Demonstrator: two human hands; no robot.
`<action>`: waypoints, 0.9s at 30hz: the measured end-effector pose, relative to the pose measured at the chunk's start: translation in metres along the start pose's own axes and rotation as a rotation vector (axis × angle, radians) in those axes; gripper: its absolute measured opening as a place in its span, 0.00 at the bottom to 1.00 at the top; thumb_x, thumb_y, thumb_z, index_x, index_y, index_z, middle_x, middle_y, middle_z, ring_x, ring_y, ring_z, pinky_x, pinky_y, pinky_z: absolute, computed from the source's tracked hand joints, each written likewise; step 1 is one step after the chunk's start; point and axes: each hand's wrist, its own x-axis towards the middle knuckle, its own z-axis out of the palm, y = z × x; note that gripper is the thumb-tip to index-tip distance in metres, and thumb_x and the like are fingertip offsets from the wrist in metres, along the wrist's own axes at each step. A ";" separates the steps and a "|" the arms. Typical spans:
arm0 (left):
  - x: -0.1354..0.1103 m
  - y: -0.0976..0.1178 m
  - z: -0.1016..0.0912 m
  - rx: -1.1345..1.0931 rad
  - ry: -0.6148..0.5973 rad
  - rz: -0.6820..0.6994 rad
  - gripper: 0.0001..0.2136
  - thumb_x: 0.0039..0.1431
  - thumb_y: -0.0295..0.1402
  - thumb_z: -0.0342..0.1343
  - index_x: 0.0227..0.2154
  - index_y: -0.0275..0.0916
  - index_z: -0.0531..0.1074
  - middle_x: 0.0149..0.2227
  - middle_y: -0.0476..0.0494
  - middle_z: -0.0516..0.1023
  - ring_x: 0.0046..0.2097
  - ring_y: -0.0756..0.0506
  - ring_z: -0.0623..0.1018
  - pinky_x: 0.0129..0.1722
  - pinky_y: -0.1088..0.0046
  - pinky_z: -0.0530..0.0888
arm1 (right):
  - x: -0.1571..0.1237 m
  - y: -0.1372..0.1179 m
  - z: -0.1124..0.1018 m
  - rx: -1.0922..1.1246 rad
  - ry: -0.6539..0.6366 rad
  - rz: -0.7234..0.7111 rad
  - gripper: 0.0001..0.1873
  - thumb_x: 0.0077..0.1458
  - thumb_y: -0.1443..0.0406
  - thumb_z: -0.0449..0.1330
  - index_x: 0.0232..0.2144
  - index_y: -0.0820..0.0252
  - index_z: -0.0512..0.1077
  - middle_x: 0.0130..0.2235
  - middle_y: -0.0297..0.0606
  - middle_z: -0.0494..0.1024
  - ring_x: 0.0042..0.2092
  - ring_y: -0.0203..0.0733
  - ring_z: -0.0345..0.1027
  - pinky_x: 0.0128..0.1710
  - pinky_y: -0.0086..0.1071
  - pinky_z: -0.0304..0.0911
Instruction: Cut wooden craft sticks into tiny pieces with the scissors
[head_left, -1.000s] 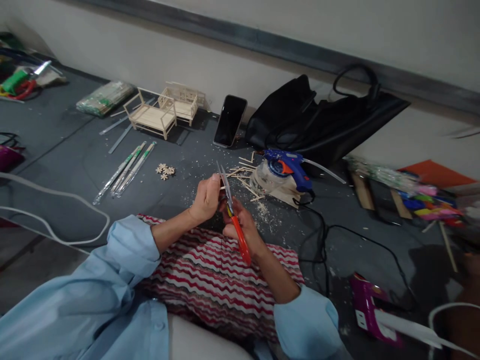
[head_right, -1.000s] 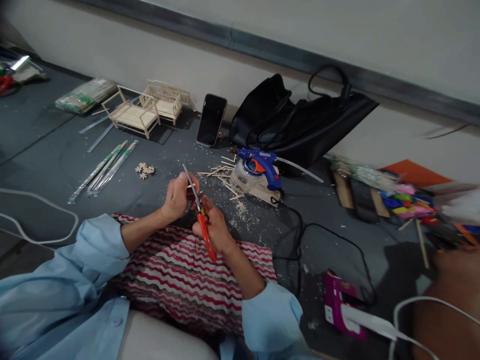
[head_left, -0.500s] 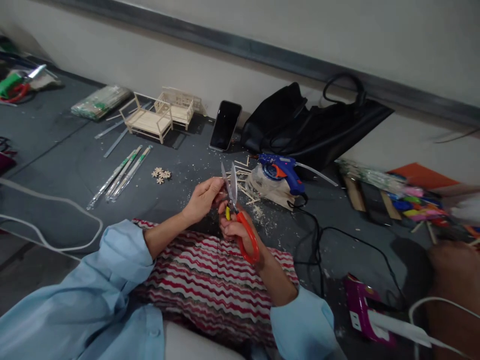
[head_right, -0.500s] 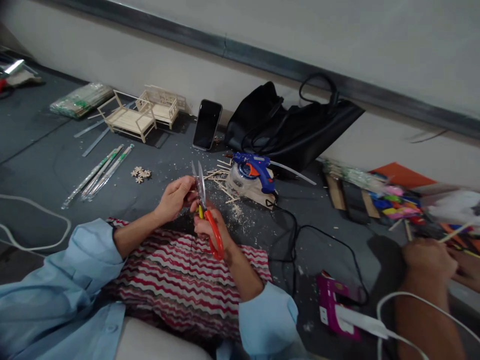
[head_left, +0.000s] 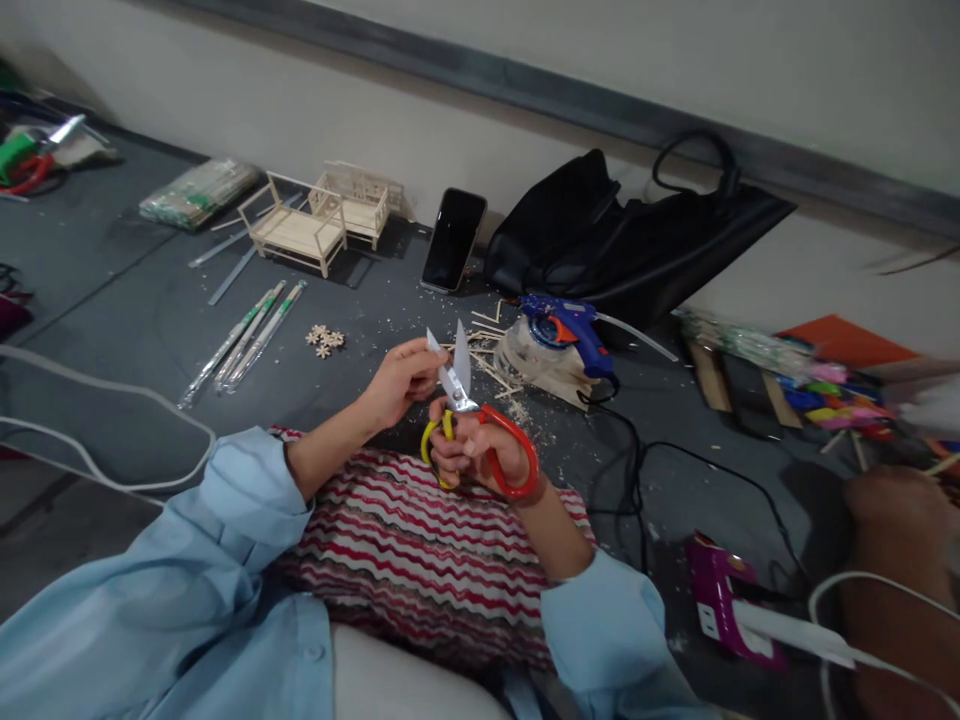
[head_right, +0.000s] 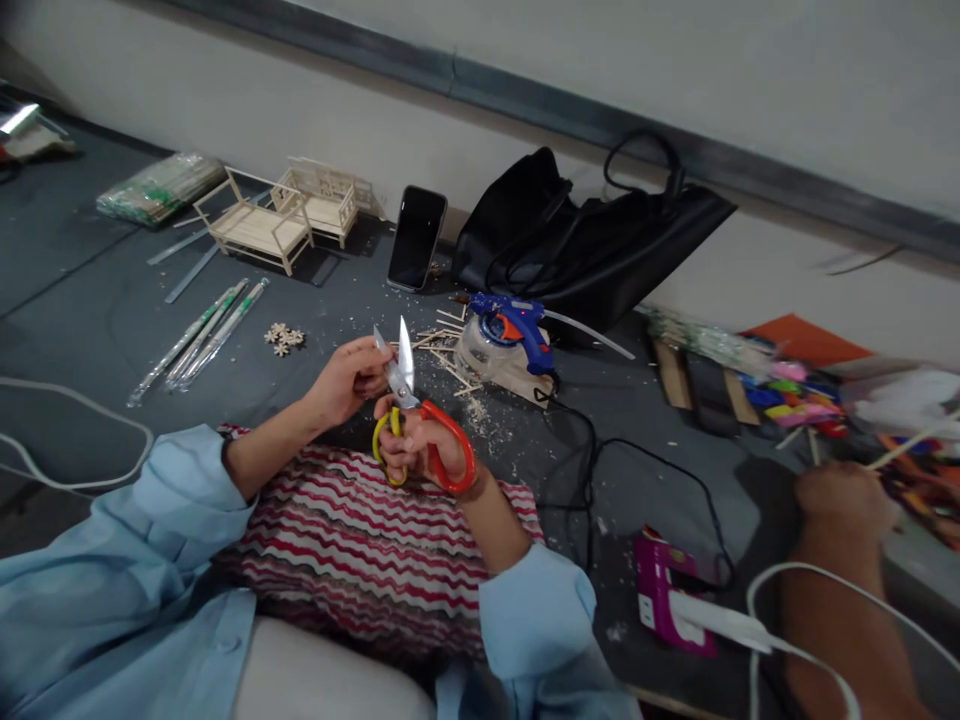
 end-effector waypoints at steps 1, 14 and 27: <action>0.002 0.000 -0.001 0.000 0.033 0.023 0.14 0.45 0.35 0.64 0.22 0.37 0.61 0.16 0.61 0.50 0.16 0.60 0.51 0.15 0.82 0.48 | 0.000 0.000 -0.002 -0.003 -0.014 -0.002 0.22 0.40 0.68 0.55 0.42 0.55 0.60 0.25 0.24 0.57 0.23 0.29 0.46 0.24 0.28 0.60; 0.014 0.011 -0.024 0.406 0.358 0.218 0.04 0.50 0.32 0.54 0.26 0.37 0.66 0.19 0.57 0.56 0.18 0.57 0.54 0.16 0.81 0.50 | -0.006 -0.007 -0.010 -0.075 0.059 -0.196 0.22 0.43 0.66 0.55 0.44 0.55 0.61 0.26 0.26 0.59 0.25 0.31 0.52 0.23 0.31 0.66; -0.001 -0.008 -0.022 1.031 -0.108 0.451 0.11 0.62 0.31 0.44 0.41 0.37 0.71 0.29 0.47 0.73 0.31 0.50 0.71 0.36 0.75 0.67 | -0.022 -0.030 -0.002 -0.264 0.489 -0.501 0.22 0.40 0.64 0.60 0.41 0.51 0.61 0.22 0.23 0.54 0.21 0.30 0.45 0.18 0.26 0.50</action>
